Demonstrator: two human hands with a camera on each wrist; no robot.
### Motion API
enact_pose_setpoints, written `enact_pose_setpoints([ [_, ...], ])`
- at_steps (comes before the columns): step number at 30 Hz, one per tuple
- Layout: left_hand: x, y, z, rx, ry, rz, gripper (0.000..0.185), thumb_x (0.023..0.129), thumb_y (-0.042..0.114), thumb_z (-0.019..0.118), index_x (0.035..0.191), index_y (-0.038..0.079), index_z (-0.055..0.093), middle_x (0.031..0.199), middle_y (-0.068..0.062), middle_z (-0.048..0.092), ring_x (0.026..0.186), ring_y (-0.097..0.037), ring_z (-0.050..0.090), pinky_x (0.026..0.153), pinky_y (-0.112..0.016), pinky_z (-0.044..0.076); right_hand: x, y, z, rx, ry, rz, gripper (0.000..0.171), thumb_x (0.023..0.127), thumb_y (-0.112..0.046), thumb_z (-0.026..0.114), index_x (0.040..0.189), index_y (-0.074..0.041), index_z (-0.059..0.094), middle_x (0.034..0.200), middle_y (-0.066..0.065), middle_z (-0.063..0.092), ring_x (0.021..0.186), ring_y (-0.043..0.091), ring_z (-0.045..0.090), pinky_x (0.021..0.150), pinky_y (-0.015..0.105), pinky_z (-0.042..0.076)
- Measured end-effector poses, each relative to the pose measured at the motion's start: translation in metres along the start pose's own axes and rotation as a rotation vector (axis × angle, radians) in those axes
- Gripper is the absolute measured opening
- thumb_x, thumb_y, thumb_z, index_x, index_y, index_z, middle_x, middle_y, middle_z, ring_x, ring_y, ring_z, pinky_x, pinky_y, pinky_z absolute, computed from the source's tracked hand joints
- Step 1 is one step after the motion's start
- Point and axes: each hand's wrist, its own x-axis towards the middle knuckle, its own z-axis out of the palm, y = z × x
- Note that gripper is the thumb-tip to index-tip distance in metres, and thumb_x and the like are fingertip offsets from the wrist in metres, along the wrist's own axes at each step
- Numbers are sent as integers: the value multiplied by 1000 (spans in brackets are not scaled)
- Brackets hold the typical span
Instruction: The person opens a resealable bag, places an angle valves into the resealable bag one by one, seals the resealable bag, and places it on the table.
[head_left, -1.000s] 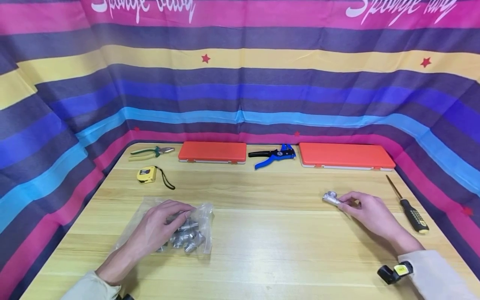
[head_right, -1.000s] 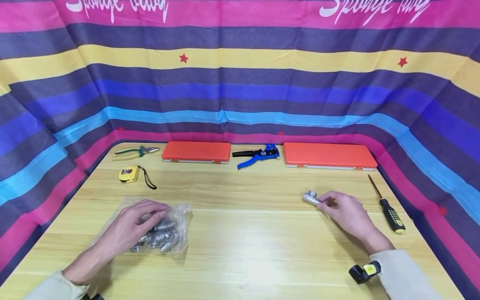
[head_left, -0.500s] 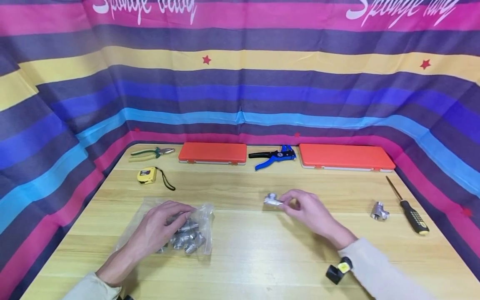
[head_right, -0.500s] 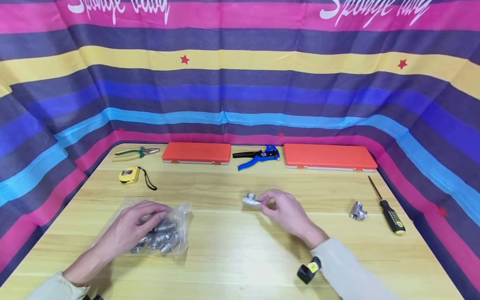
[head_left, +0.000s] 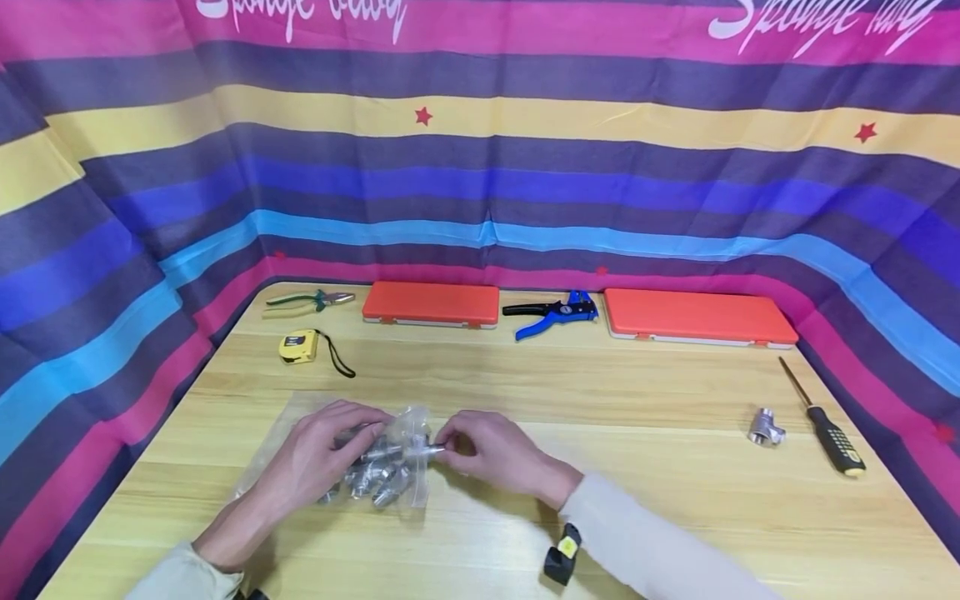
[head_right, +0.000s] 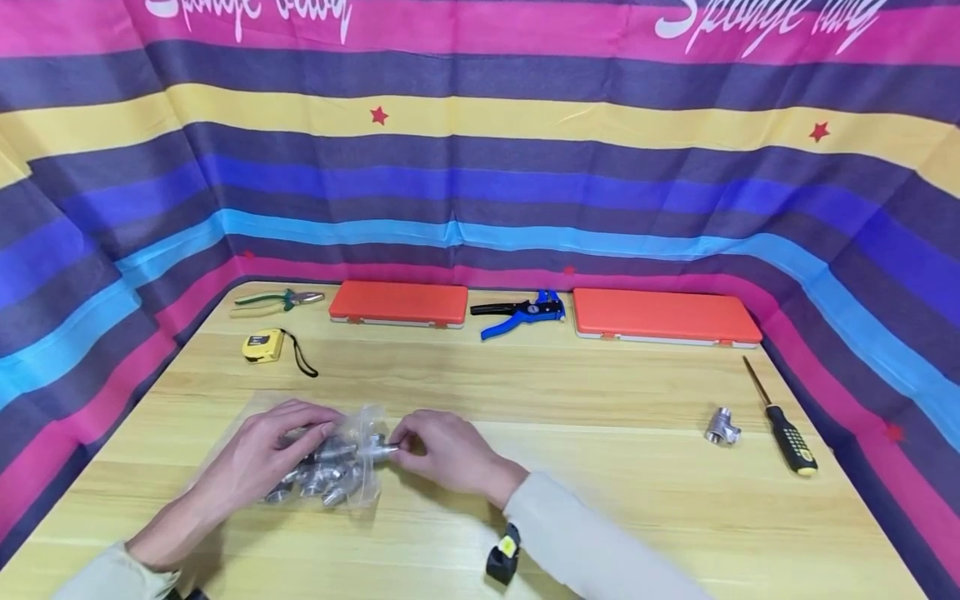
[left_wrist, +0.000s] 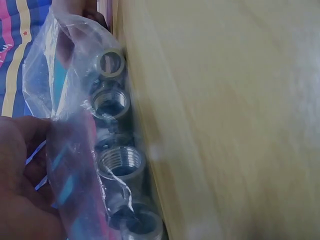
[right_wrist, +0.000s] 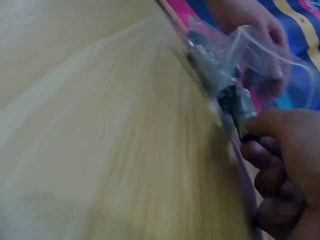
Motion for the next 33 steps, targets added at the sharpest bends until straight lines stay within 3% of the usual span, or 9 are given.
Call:
enact_pose_setpoints([
  [5,-1,0,0,10,2,1,18,102,16,77,117,25,83,114,10,81,106,-13,75,89,-41,67,19,-14,15,-65,10,5,17,105,-32,75,115,-18,76,96,-12,70,83,-1,57,81,19,53],
  [9,-2,1,-2,26,-1,-14,19,102,16,77,118,26,83,116,10,81,108,-16,76,91,-45,66,26,-23,24,-105,3,-26,21,108,-36,71,123,-22,76,98,-12,69,86,1,59,79,19,52],
  [15,0,3,-2,18,-13,-31,19,104,18,76,118,27,83,116,10,81,109,-17,76,92,-47,66,13,-18,16,-85,-6,-16,34,107,-36,71,138,-22,73,127,-8,78,115,7,72,106,31,59],
  [17,0,4,-1,18,-8,-25,19,103,17,76,118,27,83,116,9,81,109,-17,76,93,-48,65,2,-8,5,-36,17,8,33,107,-33,72,137,-18,73,126,-6,79,112,7,72,106,32,59],
  [20,1,4,0,24,-4,-24,18,103,18,76,117,27,83,116,10,81,109,-16,76,94,-48,65,-20,12,-18,52,89,26,30,105,-25,74,132,-12,75,119,-1,80,83,1,68,83,27,63],
  [24,2,5,0,26,-9,-30,17,104,19,76,117,28,83,115,10,81,109,-16,76,94,-48,65,-57,46,-60,99,217,104,27,101,-17,78,126,-8,76,111,2,80,59,0,51,55,21,51],
  [28,3,6,0,29,-11,-31,17,104,19,75,116,28,84,114,11,81,108,-14,75,93,-46,65,-101,72,-103,41,332,280,27,102,-22,78,127,-10,76,97,1,76,55,4,42,48,24,42],
  [31,3,6,-1,34,-14,-36,17,105,19,75,116,28,84,114,12,81,108,-14,75,93,-46,65,-137,83,-128,-52,428,400,28,105,-30,75,127,-13,76,91,4,75,54,7,43,48,28,41],
  [33,2,7,-1,39,-19,-40,17,105,20,75,116,28,84,114,12,81,109,-14,75,93,-46,65,-159,90,-141,-113,502,461,29,106,-33,74,126,-13,77,96,6,78,56,6,48,51,29,42],
])
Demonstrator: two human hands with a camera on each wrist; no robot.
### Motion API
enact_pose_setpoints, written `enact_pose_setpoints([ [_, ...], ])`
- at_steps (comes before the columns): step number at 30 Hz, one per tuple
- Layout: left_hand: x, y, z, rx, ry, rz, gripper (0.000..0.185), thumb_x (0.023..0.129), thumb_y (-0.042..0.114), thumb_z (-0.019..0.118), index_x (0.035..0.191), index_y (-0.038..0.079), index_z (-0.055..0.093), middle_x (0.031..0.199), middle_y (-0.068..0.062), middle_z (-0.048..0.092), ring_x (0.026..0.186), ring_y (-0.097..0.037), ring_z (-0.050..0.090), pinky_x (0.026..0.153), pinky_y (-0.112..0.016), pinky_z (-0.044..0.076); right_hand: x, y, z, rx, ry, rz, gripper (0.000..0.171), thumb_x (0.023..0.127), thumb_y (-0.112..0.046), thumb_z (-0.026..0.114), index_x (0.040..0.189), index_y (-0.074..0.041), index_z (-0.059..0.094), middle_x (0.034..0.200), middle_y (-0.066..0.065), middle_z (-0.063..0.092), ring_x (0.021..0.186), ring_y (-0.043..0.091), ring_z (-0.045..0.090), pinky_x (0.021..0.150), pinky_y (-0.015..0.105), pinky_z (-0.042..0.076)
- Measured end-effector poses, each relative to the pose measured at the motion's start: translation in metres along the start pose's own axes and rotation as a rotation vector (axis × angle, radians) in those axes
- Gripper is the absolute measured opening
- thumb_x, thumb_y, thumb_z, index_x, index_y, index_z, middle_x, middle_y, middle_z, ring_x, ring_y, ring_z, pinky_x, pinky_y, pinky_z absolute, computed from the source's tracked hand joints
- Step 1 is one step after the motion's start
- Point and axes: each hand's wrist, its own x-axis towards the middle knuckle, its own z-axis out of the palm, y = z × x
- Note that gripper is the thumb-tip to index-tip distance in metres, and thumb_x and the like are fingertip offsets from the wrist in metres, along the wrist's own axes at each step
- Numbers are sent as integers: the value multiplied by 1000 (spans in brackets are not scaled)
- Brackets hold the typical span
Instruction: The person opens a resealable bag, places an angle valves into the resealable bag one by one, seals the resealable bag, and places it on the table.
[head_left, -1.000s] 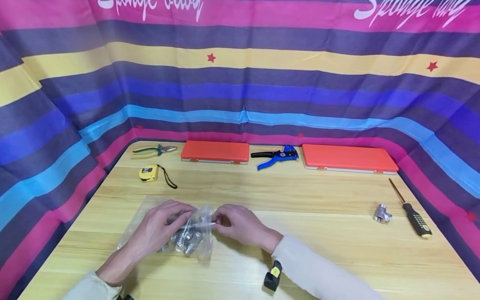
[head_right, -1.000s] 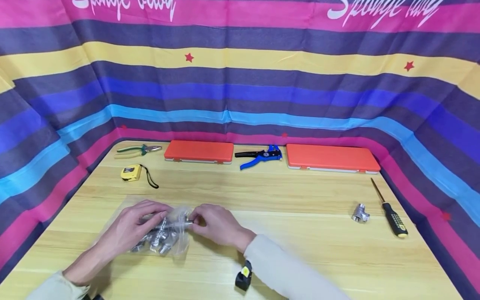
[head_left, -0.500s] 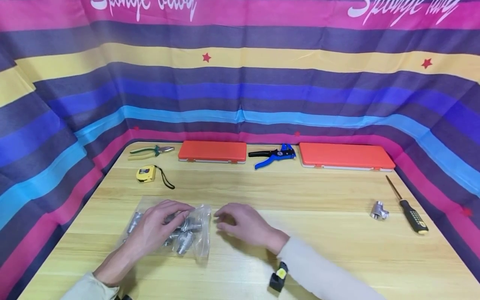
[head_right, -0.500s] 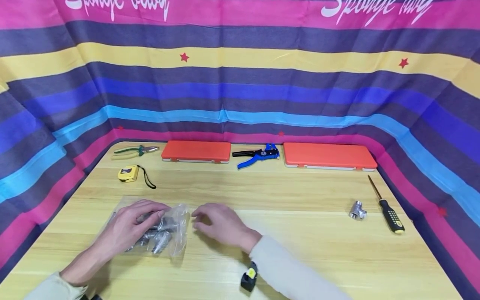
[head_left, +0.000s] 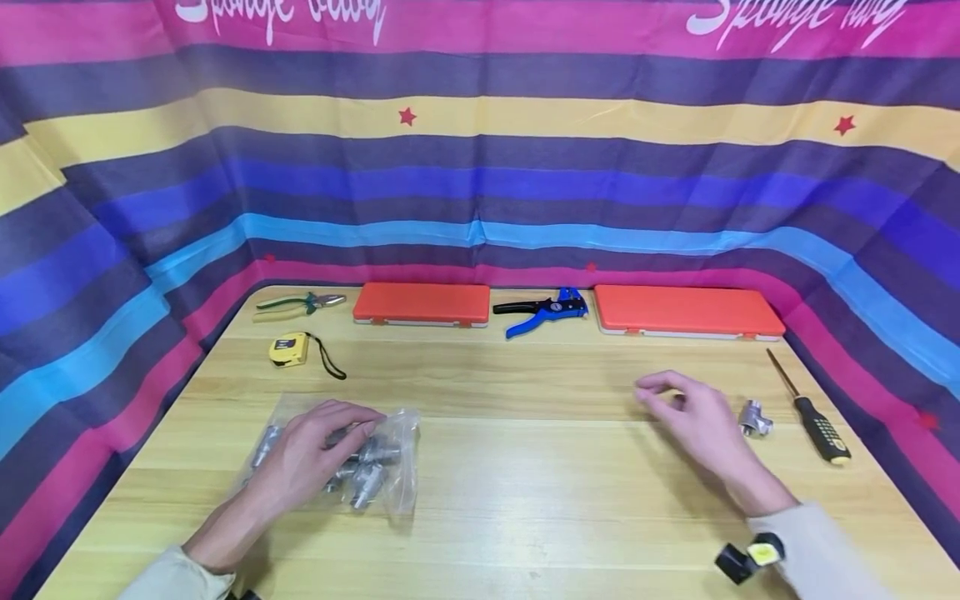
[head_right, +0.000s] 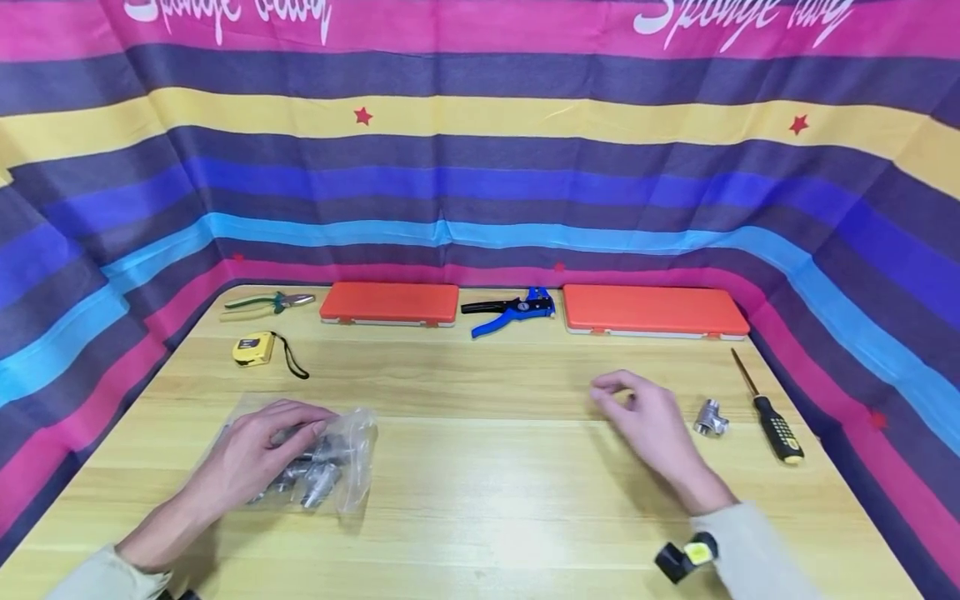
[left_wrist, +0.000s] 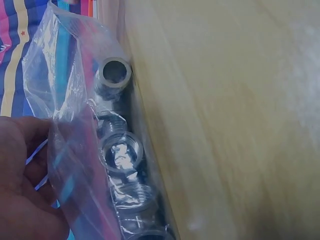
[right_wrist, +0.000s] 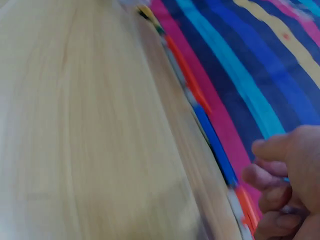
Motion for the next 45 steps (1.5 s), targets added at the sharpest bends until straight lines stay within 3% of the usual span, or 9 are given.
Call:
enact_pose_setpoints([
  [6,-2,0,-3,9,-13,-9,17,106,21,73,118,28,83,118,10,81,113,-20,76,95,-51,64,-20,46,-43,-129,167,128,34,106,-41,73,122,-12,78,107,12,82,71,-11,56,59,25,41],
  [11,-2,-1,-3,5,-16,-9,17,106,20,73,118,27,83,118,9,81,114,-20,76,96,-52,63,-37,75,-68,-182,189,228,40,105,-47,72,124,-12,77,87,-19,74,65,-2,54,58,31,36],
  [14,-1,-1,-3,6,-16,-4,17,106,20,73,118,27,83,118,9,81,113,-20,76,96,-51,63,-44,87,-75,-223,177,270,46,104,-49,72,127,-10,76,83,-31,63,75,2,55,67,32,37],
  [19,-1,-1,-5,1,-21,-3,18,107,21,72,120,26,83,119,9,81,114,-21,77,96,-52,64,-46,97,-77,-259,107,265,51,105,-45,71,130,-1,73,93,0,79,79,9,57,67,33,39],
  [22,-1,-1,-5,-5,-25,-2,18,107,21,72,120,27,83,119,9,81,115,-22,77,97,-53,64,-46,99,-73,-263,75,226,48,105,-38,71,132,2,72,100,17,80,71,1,53,60,27,39],
  [26,0,-1,-4,-9,-22,7,18,107,20,72,121,26,83,120,9,81,115,-21,77,97,-52,64,-43,101,-70,-259,33,208,47,107,-34,71,136,2,69,104,21,79,73,2,56,59,26,40],
  [35,1,2,-3,-9,-22,8,18,107,21,72,121,27,83,120,9,81,114,-21,77,97,-52,64,-34,98,-58,-269,-6,157,46,108,-33,69,134,6,68,108,20,79,100,42,71,74,42,46],
  [41,2,2,-2,-12,-30,7,18,107,22,72,120,26,83,120,8,81,114,-21,77,96,-51,64,-23,62,-25,-166,23,42,37,104,-24,76,131,2,72,112,21,79,91,35,79,71,35,59],
  [45,1,2,-1,-14,-29,2,18,107,20,72,120,26,83,119,8,81,112,-20,77,95,-50,65,-6,23,4,-86,-28,-25,35,104,-23,77,131,-1,72,112,15,79,84,20,73,68,28,55],
])
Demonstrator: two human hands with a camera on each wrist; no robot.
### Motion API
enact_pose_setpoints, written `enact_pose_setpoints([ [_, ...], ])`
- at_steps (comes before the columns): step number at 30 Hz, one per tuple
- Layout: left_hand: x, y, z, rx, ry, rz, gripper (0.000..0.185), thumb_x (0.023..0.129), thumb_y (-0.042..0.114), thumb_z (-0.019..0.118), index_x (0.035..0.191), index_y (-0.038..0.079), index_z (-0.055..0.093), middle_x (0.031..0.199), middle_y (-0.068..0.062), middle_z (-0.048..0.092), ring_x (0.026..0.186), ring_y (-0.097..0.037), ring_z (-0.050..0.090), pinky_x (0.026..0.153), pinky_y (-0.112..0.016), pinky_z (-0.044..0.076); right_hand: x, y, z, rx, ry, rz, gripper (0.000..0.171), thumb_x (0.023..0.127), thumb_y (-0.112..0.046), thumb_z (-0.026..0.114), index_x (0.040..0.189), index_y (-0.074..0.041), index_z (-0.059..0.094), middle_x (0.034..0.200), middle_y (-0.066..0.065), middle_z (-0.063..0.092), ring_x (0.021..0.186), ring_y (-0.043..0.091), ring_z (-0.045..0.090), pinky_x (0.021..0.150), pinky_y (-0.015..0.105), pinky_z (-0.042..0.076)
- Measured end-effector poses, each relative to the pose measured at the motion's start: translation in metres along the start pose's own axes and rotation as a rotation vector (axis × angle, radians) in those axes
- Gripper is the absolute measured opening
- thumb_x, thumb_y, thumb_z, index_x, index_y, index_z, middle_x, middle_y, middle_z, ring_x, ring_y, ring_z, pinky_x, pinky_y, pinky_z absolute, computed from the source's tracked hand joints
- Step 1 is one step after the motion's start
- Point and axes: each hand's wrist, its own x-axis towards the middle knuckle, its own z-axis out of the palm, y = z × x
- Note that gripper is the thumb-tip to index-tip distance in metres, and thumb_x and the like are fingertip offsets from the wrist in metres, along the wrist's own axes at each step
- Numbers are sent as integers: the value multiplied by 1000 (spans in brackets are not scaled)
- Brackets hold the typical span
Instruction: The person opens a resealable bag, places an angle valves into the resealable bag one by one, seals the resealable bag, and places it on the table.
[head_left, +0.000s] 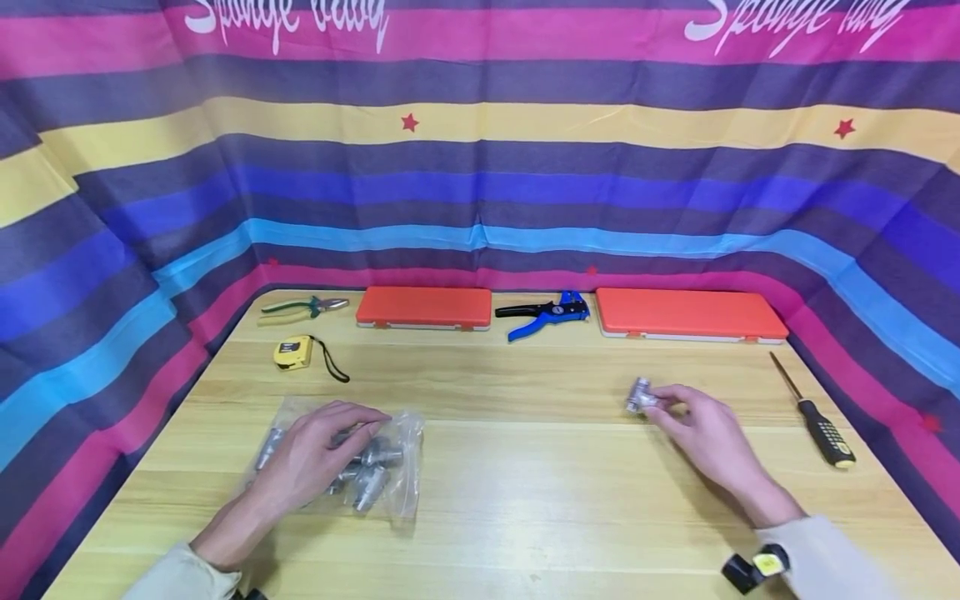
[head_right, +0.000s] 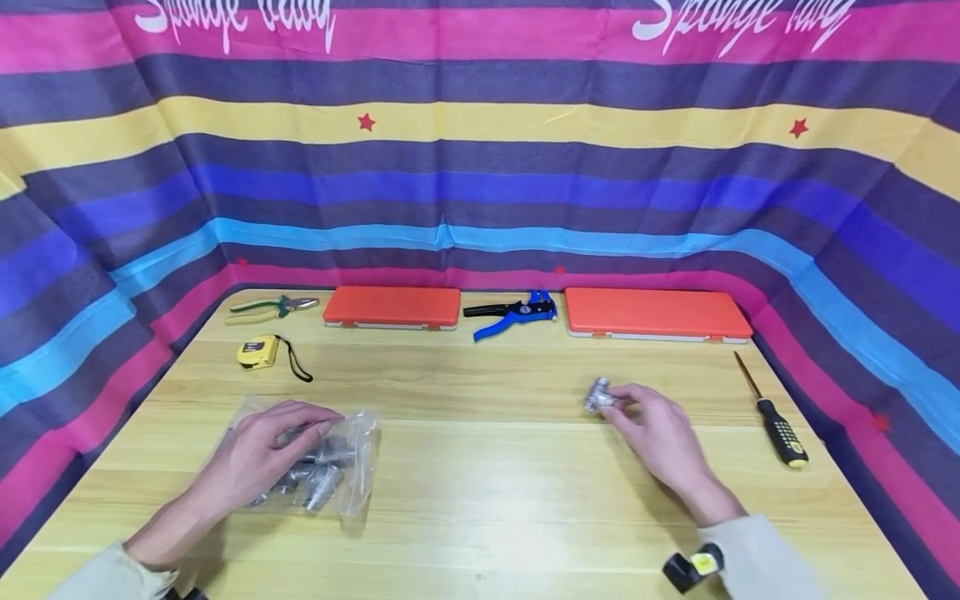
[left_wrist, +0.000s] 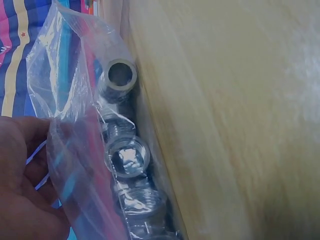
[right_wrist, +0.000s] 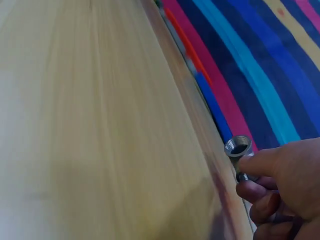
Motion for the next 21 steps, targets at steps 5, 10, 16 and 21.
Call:
enact_pose_setpoints([
  [5,-1,0,2,1,-2,-12,18,107,21,72,120,27,82,119,8,81,112,-21,77,94,-50,65,18,-51,35,137,-89,-64,33,102,-16,78,132,-2,73,111,9,77,77,10,66,60,24,54],
  [10,1,0,6,-6,5,3,17,106,21,73,119,27,83,118,9,81,112,-20,77,95,-50,65,23,-92,75,238,-178,-171,32,99,-13,80,130,-4,74,116,10,79,89,14,75,73,21,63],
  [16,3,-1,6,0,26,13,17,105,19,74,117,27,83,115,11,81,108,-14,76,92,-45,66,19,-142,118,246,-288,-322,28,101,-20,78,128,-11,76,118,2,79,89,6,70,79,22,60],
  [21,2,-2,5,8,17,-1,18,105,19,74,118,28,83,115,11,81,108,-15,76,92,-45,65,18,-180,145,173,-390,-402,30,106,-32,73,133,-18,75,118,-7,78,103,4,70,95,30,60],
])
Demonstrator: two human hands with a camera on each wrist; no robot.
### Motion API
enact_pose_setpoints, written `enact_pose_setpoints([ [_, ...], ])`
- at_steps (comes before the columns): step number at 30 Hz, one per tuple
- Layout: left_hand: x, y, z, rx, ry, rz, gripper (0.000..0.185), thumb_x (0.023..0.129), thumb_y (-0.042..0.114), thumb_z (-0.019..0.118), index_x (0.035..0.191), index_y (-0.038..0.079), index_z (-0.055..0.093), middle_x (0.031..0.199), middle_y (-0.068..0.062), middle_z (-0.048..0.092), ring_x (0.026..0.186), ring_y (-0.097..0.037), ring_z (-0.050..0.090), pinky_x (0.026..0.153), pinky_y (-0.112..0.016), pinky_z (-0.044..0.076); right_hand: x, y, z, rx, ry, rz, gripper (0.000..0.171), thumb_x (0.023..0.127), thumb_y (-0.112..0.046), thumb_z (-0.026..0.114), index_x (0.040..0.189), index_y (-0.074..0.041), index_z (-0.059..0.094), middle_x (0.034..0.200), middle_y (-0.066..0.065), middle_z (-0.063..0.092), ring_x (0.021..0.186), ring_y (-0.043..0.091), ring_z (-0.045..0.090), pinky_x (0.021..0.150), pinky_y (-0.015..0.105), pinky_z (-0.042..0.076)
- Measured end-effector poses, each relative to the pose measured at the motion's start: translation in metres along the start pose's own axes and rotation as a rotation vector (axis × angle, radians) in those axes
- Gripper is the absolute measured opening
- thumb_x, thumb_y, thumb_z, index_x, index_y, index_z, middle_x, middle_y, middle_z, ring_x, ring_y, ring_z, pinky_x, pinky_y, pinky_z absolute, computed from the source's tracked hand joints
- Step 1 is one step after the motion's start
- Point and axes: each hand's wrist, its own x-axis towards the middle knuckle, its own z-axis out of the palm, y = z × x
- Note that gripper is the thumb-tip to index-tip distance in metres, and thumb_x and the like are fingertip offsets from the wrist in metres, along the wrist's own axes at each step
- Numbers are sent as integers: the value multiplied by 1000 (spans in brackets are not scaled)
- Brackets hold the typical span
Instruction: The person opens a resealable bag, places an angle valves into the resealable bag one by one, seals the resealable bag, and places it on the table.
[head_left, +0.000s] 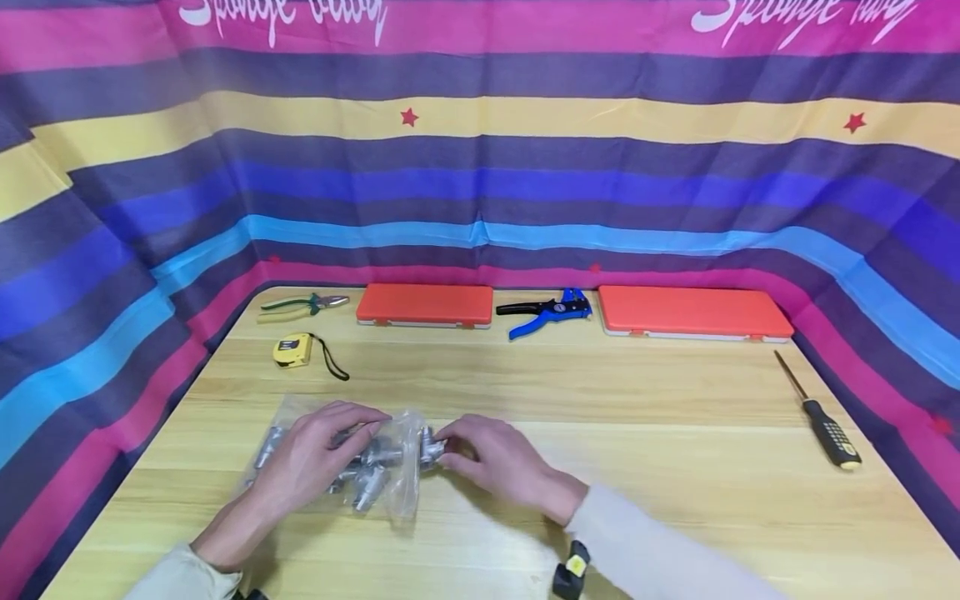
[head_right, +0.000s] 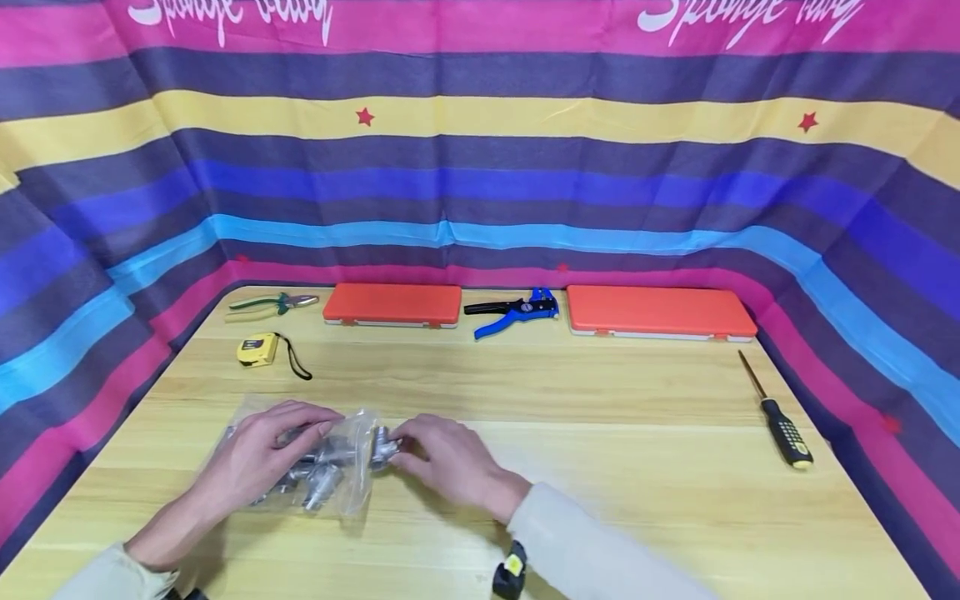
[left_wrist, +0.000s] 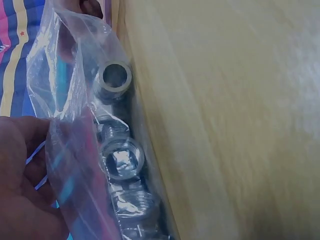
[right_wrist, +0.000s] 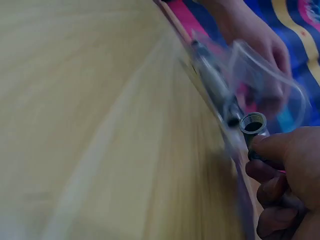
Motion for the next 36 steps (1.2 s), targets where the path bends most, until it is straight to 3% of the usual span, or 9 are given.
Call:
enact_pose_setpoints([
  [4,-1,-1,-2,-8,-18,-16,19,107,20,73,119,29,83,117,11,80,111,-17,76,93,-46,65,16,-14,13,-32,-41,-20,31,108,-37,70,134,-20,75,116,-9,76,105,3,69,98,29,60],
  [9,-1,-2,-3,-12,-29,-19,19,107,20,72,121,29,82,119,11,81,112,-18,76,93,-46,65,30,-23,20,-65,-31,-54,31,109,-37,68,136,-24,74,115,-9,76,105,4,69,98,27,59],
  [15,-1,-5,-5,-11,-17,-12,20,106,17,74,121,27,82,118,10,81,110,-17,75,92,-44,65,44,-38,28,-101,-24,-146,39,110,-38,67,147,-26,69,140,-8,74,128,8,70,108,30,59],
  [20,0,-7,-6,-12,-9,17,19,105,17,74,120,26,82,116,10,81,107,-15,75,88,-39,65,44,-40,31,-20,-37,-135,42,110,-34,67,152,-27,65,147,-9,71,131,7,68,109,29,58],
  [24,0,-7,-6,-13,-10,19,20,105,16,74,120,26,82,117,9,81,109,-17,76,89,-41,66,33,-33,29,120,-24,-85,28,111,-30,66,138,-25,74,114,-13,78,94,-2,69,85,19,58],
  [27,0,-6,-7,-11,-18,10,20,106,17,72,121,26,82,119,8,81,112,-20,76,91,-44,66,22,-31,28,261,-30,-55,21,112,-27,62,124,-21,78,84,-12,66,66,-2,52,64,16,47],
  [31,1,-7,-7,-18,-26,0,20,107,18,72,121,27,82,121,7,81,115,-22,76,92,-46,66,10,-33,28,426,-69,-48,30,115,-30,54,115,-15,81,83,-9,67,73,-6,55,70,15,49],
  [36,1,-6,-6,-24,-30,-8,19,108,21,71,122,27,82,121,6,81,115,-23,76,92,-48,66,4,-37,31,443,-125,-116,30,112,-36,63,96,-15,76,82,-11,62,75,-8,51,69,12,45],
])
